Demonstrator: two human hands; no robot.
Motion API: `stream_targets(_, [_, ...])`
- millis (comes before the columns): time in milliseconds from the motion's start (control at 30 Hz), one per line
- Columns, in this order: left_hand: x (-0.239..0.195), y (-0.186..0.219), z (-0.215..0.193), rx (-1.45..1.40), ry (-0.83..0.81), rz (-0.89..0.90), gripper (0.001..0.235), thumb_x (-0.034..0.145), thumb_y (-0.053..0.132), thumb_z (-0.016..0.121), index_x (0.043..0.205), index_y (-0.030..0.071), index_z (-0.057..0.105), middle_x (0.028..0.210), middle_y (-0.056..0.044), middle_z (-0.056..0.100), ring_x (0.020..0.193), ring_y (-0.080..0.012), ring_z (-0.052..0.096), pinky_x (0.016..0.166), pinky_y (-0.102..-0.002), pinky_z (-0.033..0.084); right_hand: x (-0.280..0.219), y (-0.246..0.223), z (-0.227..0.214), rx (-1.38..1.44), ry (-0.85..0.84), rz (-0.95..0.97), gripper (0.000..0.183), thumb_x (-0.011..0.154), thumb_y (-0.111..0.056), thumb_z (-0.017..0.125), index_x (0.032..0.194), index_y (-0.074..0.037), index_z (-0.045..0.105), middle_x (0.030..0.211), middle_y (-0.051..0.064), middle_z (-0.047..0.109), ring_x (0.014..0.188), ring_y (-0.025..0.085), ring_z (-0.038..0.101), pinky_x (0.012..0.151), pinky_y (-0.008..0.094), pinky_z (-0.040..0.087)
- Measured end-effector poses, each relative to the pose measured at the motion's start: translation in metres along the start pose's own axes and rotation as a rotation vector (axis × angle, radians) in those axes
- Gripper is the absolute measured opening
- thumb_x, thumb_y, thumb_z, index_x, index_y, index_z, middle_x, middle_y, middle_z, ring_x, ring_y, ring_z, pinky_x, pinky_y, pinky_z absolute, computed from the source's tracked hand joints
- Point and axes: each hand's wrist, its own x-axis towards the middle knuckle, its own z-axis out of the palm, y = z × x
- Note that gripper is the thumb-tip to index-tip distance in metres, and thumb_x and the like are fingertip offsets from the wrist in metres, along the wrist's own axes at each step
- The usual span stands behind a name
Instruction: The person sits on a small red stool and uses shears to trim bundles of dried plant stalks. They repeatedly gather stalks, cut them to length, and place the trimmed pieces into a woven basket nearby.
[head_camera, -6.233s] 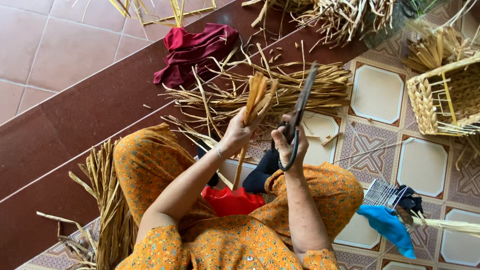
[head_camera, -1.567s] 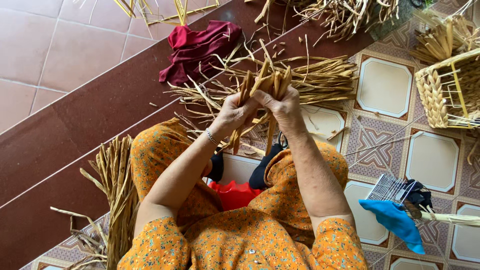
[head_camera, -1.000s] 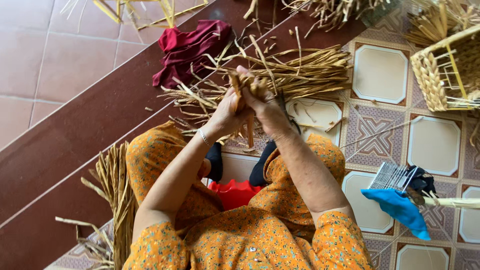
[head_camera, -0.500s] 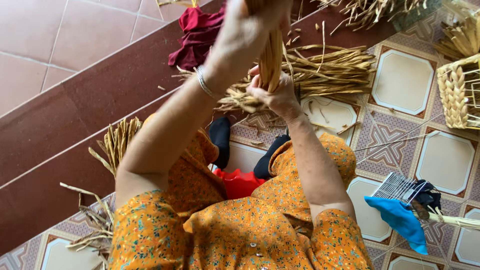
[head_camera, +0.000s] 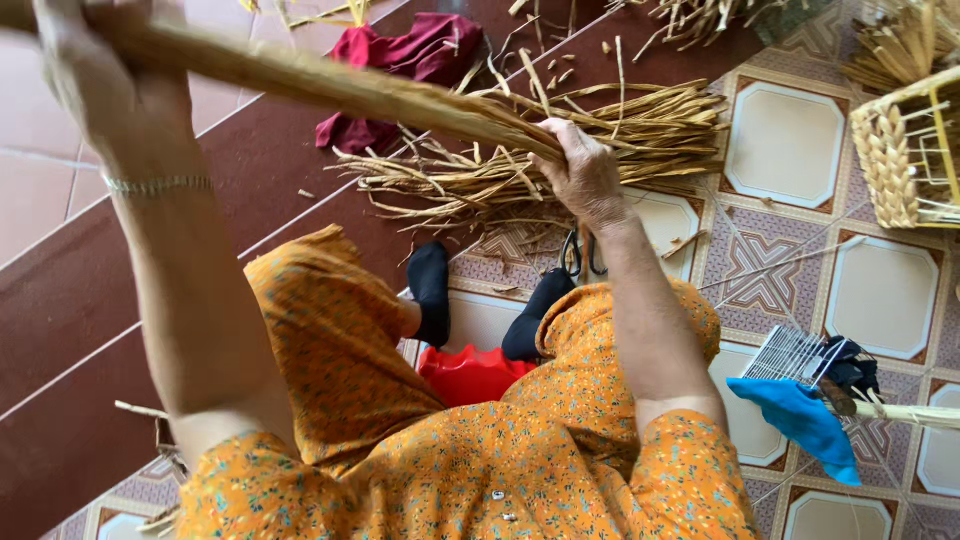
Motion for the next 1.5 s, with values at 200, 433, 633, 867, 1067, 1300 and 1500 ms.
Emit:
stream_targets(200, [-0.079,-0.085,-0.127,-0.218,0.572,-0.264,0.033,0.109,0.032,0.051,0.086,0.008,0.048,0.068,-0.008,0.053,0.063,-0.0238,0.055,0.068,-0.045,0.055,-0.002,0.021,-0.031,-0.317,-0.291,-0.07,0.042,0.093,-0.052,0.07,0.097,-0.01,0.066,0.083,0.008,0.074,0.065,0.023,0.072,0.058,0.038,0.058])
stream_targets(433, [-0.149,-0.148,-0.193,-0.033,1.051,-0.493,0.038,0.102,0.037,0.059,0.101,0.0,0.052,0.087,-0.016,0.067,0.082,-0.0288,0.07,0.079,-0.048,0.065,-0.035,0.075,-0.016,-0.733,-0.428,-0.241,0.011,0.104,-0.02,0.064,0.094,-0.017,0.062,0.074,0.002,0.062,0.057,0.009,0.058,0.044,0.026,0.046])
stream_targets(633, [-0.166,-0.132,-0.166,1.334,0.921,-0.72,0.09,0.087,0.051,0.087,0.134,-0.009,0.038,0.118,-0.021,0.061,0.098,-0.0291,0.067,0.084,-0.04,0.06,-0.053,0.091,0.023,-0.861,-0.532,-0.326,0.028,0.1,-0.03,0.071,0.077,-0.018,0.062,0.061,-0.001,0.058,0.049,0.009,0.05,0.039,0.027,0.036])
stream_targets(867, [-0.193,-0.195,0.029,0.596,-0.346,-0.71,0.047,0.1,0.026,0.064,0.143,0.01,0.056,0.15,-0.014,0.061,0.115,-0.0235,0.072,0.097,-0.038,0.06,-0.039,0.048,0.058,-0.954,-0.634,-0.373,0.022,0.095,-0.021,0.071,0.076,-0.016,0.062,0.064,-0.003,0.055,0.057,0.01,0.051,0.056,0.028,0.041])
stream_targets(1067, [-0.222,-0.213,0.14,0.469,-0.875,-0.578,0.13,0.075,0.009,0.091,0.16,0.016,-0.007,0.162,-0.029,0.011,0.149,-0.037,0.027,0.117,-0.053,0.037,-0.019,0.016,0.037,-0.724,-0.369,-0.286,0.021,0.087,-0.017,0.067,0.103,-0.007,0.057,0.093,0.009,0.059,0.076,0.019,0.063,0.071,0.034,0.051])
stream_targets(1300, [-0.242,-0.264,0.115,0.607,-0.78,-0.687,0.05,0.102,0.005,0.062,0.149,0.008,0.043,0.121,-0.013,0.07,0.111,-0.0208,0.068,0.098,-0.034,0.058,0.001,0.0,0.008,-0.867,-0.194,-0.308,0.032,0.08,-0.028,0.064,0.106,-0.01,0.057,0.114,0.01,0.061,0.106,0.024,0.063,0.099,0.05,0.049])
stream_targets(1500, [-0.218,-0.249,0.095,0.443,-0.399,-0.966,0.034,0.099,0.01,0.052,0.13,0.006,0.064,0.084,0.003,0.056,0.073,-0.0079,0.049,0.064,-0.023,0.042,-0.057,0.054,-0.003,-0.51,0.393,0.146,0.034,0.089,-0.016,0.074,0.121,-0.014,0.063,0.122,0.011,0.061,0.116,0.03,0.059,0.103,0.05,0.042])
